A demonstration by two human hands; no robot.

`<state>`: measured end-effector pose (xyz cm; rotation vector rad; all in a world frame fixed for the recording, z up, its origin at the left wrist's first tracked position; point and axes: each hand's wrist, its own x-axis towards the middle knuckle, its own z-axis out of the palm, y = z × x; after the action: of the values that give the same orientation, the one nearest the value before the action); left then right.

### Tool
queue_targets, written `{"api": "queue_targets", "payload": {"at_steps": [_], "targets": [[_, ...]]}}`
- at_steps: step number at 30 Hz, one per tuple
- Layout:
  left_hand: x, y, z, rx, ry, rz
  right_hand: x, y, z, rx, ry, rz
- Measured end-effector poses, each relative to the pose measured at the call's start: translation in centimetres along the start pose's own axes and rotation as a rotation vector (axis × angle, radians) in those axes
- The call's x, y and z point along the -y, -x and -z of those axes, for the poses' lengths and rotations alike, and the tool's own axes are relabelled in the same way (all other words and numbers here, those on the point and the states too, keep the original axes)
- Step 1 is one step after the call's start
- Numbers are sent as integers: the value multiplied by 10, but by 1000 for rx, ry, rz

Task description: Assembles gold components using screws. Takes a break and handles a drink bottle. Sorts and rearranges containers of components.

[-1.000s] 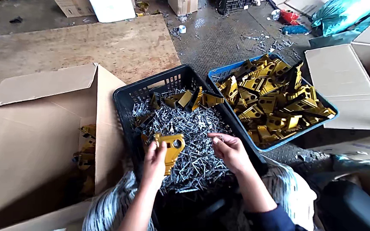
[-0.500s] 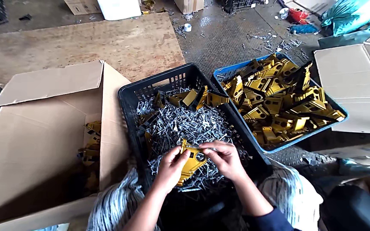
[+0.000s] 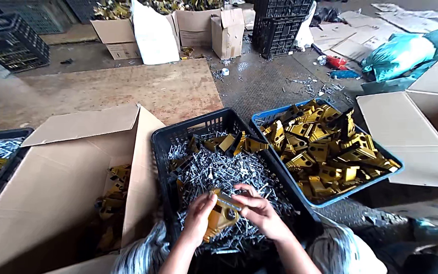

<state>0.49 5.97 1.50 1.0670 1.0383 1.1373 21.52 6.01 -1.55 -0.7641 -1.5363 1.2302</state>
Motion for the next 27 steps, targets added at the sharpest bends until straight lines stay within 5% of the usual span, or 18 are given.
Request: {"api": "queue_targets", "payload": {"at_steps": [4,10,16,19,22,24,27], "targets": [[7,11,-3,275,264,77,1,2,-12,230,-509,6],[16,8,1,378,310,57,4,8,-31,87,-701,63],[16,-2,7,457,110,-30,9,12,-23,33,-401,126],[11,-11,9,248,-321,-97,4,14,-16,-37,225,186],[10,-5,4,333,-306,14,-3,15,-21,-60,739,289],[15,1,-1,333,-285,55,-6,13,-28,-67,808,305],[18,2,3,338,-252,59,-2,10,-25,-21,541,140]]}}
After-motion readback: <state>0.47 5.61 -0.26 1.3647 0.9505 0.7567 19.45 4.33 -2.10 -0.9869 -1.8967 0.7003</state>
